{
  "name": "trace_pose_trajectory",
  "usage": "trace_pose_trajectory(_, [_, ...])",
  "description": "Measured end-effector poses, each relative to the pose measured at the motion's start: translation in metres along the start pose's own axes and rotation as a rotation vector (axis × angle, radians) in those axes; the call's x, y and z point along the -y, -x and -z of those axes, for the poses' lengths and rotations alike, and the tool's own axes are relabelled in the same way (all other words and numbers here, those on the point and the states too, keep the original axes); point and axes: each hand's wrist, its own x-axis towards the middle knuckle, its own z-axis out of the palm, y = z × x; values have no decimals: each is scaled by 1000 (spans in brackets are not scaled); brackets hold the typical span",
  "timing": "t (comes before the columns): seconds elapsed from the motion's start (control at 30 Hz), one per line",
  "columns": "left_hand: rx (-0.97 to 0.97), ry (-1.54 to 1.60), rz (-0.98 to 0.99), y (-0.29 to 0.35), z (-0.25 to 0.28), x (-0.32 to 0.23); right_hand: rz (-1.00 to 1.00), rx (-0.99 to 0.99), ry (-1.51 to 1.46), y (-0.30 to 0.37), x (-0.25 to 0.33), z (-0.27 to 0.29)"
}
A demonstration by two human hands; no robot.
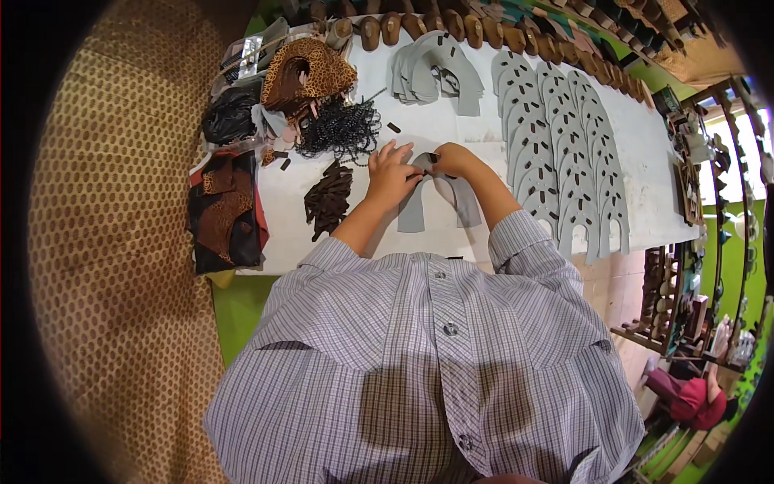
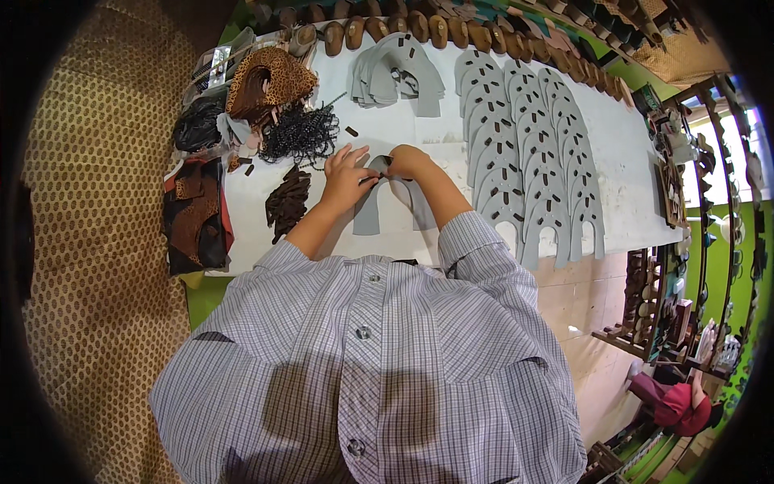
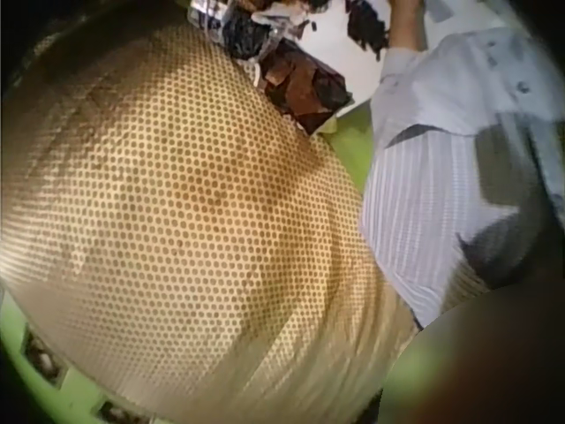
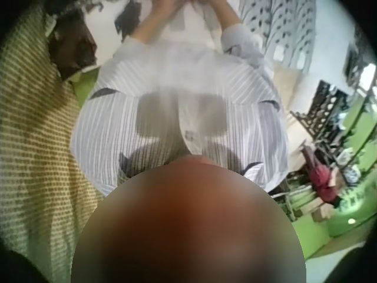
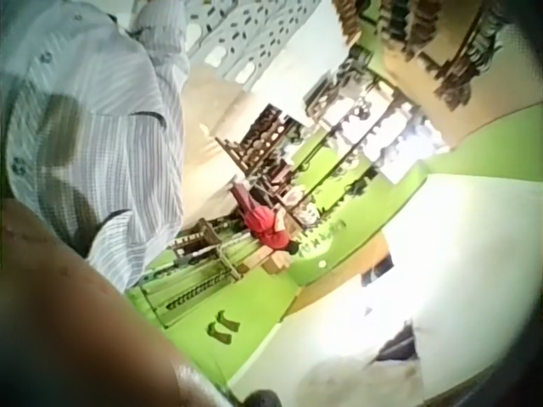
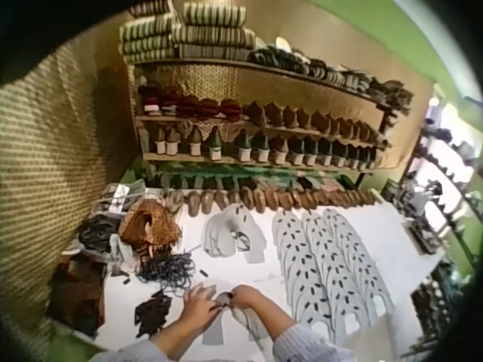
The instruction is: Organizing and arranging leather shoe upper components on a workshop table.
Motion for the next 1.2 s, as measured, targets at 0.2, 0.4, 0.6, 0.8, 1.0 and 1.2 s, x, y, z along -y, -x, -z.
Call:
trace_pose_trajectory(0.2, [-21,-164,-182,5,1,-2,30,31,-83,-2,1,-2])
trace_pose_trajectory(0.4, [-90,-360,-300,12,1,-9,91,51,-62,3,1,1])
trace_pose_trajectory(0.6, [-79,-438,-278,21,-3,-11,-8,153,-434,16,7,10])
trace_pose_trajectory(0.8, [-10,-339,-116,30,-1,-15,-257,56,-642,5,-1,13])
trace_pose_trajectory(1.0, [-33,-297,-34,35,-7,-14,87,65,-109,1,7,3])
trace_pose_trajectory(1.2, [40,-302,38,38,-4,-17,152,18,44,7,11,2])
